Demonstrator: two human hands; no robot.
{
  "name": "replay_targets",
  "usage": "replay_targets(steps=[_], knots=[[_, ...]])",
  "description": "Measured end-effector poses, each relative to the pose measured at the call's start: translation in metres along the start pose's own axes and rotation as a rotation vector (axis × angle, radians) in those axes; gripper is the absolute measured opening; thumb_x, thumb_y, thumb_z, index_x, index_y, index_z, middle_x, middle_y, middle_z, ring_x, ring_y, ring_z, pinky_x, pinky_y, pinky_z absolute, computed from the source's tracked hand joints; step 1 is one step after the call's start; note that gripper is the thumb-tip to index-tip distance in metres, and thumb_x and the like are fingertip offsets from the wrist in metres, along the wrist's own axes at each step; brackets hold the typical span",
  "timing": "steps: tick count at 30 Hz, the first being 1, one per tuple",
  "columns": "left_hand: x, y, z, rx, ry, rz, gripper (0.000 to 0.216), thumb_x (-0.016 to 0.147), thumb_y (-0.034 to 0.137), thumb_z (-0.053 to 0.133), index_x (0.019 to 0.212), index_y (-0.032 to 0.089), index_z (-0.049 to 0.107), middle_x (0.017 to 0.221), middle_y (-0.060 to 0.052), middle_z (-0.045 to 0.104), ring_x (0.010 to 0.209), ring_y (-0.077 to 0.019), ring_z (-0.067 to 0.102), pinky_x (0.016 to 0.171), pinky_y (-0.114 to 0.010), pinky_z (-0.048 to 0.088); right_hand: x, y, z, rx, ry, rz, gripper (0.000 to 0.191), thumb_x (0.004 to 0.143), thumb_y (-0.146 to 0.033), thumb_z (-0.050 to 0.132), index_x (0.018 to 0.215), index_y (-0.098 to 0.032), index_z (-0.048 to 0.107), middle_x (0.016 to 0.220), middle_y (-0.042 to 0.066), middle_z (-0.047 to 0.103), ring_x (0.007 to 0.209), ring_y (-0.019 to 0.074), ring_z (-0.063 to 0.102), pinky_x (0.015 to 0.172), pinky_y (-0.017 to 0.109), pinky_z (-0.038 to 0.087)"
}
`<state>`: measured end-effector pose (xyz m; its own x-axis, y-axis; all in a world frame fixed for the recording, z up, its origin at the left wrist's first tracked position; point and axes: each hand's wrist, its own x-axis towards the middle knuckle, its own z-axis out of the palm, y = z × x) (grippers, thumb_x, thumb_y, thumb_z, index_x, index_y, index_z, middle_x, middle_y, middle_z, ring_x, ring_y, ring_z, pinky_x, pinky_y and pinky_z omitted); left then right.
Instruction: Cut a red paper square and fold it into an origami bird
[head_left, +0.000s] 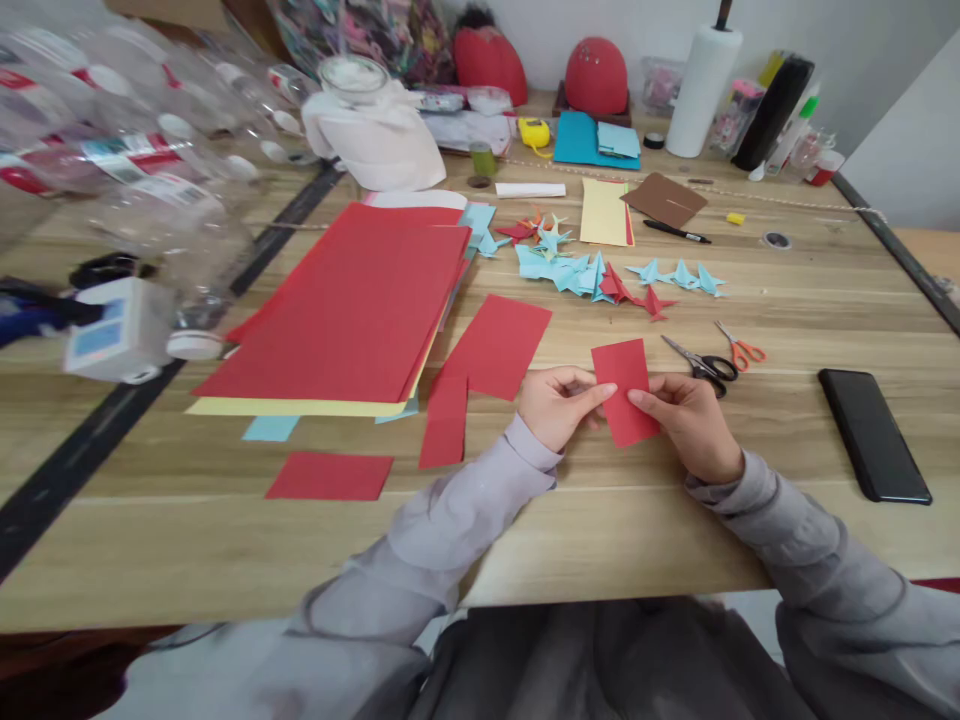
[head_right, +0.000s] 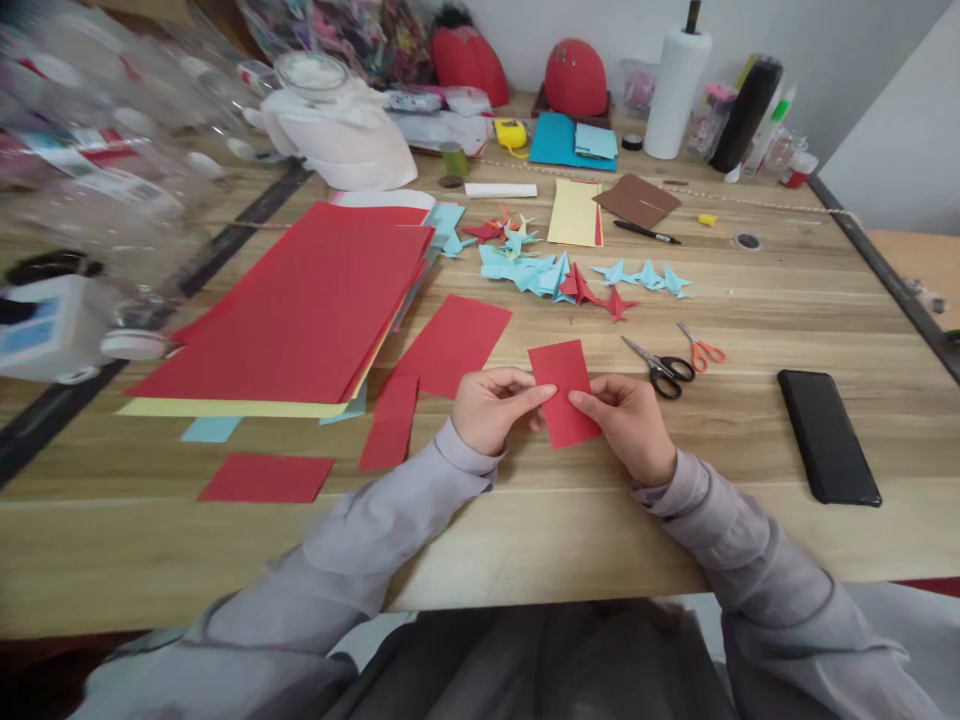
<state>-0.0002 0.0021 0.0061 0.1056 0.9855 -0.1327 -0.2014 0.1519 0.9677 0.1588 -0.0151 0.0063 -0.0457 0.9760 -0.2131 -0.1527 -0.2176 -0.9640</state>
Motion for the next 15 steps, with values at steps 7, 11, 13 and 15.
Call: replay_targets(steps=[7,11,13,15], knots=[[-0.004,0.003,0.001,0.092,-0.105,-0.032,0.035,0.052,0.037,0.083,0.048,0.013,0.058,0.038,0.001,0.056,0.033,-0.0081,0.050,0.037,-0.019,0.043,-0.004,0.000,0.003,0.030,-0.125,0.025,0.023,0.063,-0.035,0.081,0.078,-0.019,0.071,0.074,0.001,0.071,0.064,0.0147,0.063,0.061,0.028,0.050],[-0.010,0.001,0.003,0.208,-0.214,-0.043,0.035,0.053,0.036,0.082,0.045,0.014,0.056,0.038,0.001,0.054,0.034,-0.0072,0.049,0.037,-0.018,0.038,-0.006,0.000,0.004,0.025,-0.172,0.035,0.019,0.062,-0.029,0.082,0.062,-0.017,0.067,0.061,-0.002,0.062,0.056,0.0102,0.053,0.053,0.024,0.042],[-0.011,-0.002,0.003,0.246,-0.236,-0.015,0.035,0.057,0.034,0.080,0.045,0.014,0.054,0.038,0.002,0.053,0.036,-0.0068,0.047,0.038,-0.018,0.036,-0.006,-0.001,0.005,0.028,-0.188,0.010,0.020,0.062,-0.027,0.081,0.059,-0.016,0.065,0.059,-0.003,0.059,0.056,0.0095,0.050,0.052,0.024,0.039],[-0.012,-0.005,0.003,0.265,-0.243,0.056,0.031,0.063,0.033,0.076,0.048,0.014,0.056,0.042,0.002,0.053,0.039,-0.0069,0.047,0.040,-0.018,0.036,-0.006,-0.002,0.006,0.060,-0.171,0.001,0.019,0.062,-0.026,0.081,0.059,-0.016,0.065,0.059,-0.003,0.058,0.056,0.0094,0.050,0.053,0.024,0.039]])
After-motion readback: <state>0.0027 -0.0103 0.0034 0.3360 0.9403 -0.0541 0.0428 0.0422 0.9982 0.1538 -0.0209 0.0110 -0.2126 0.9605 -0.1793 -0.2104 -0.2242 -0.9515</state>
